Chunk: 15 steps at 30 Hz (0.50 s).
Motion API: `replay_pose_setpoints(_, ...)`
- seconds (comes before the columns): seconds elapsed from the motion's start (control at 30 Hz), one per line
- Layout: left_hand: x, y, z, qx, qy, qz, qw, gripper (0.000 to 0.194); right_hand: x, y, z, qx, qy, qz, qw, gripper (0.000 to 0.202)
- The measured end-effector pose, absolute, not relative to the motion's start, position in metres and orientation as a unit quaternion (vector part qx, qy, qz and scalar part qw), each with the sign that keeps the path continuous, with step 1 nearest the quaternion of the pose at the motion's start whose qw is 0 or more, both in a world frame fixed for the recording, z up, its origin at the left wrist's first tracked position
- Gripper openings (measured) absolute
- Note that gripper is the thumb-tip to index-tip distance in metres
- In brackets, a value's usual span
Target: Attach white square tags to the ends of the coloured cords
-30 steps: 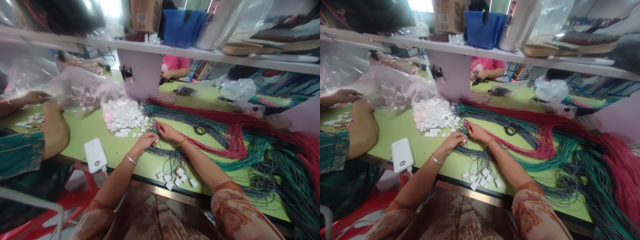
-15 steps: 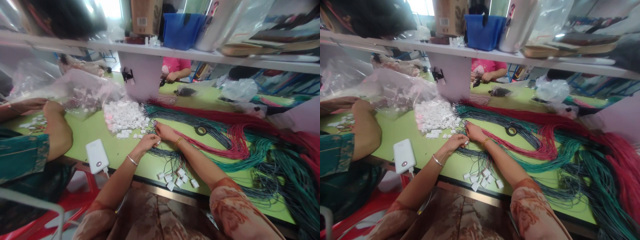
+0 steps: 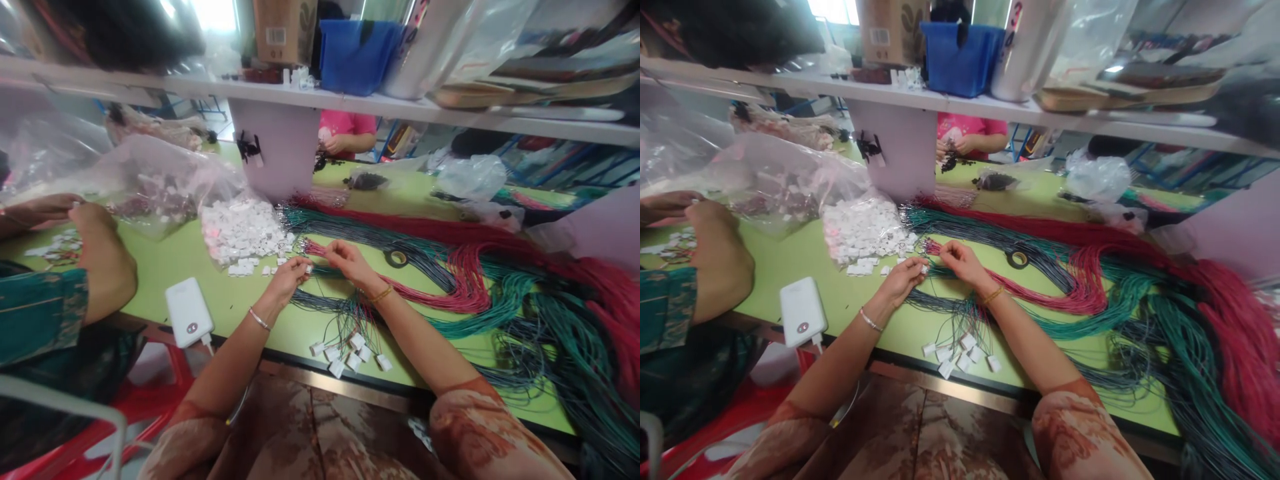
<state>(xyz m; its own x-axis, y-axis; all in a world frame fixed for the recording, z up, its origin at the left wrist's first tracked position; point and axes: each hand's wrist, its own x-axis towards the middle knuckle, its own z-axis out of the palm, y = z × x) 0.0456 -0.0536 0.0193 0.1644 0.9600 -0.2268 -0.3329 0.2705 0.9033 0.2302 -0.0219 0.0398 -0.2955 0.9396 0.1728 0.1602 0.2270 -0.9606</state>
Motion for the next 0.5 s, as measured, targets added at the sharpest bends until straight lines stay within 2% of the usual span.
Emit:
replay_pose_setpoints(0.23, 0.047, -0.053, 0.015, 0.330, 0.390, 0.507, 0.695, 0.029, 0.224, -0.039, 0.027, -0.434, -0.724, 0.381, 0.377, 0.026)
replay_pose_setpoints(0.5, 0.048, -0.052, 0.014, 0.328, 0.375, 0.504, 0.705, 0.026, 0.224, -0.040, 0.019, -0.451, -0.752, 0.312, 0.367, 0.024)
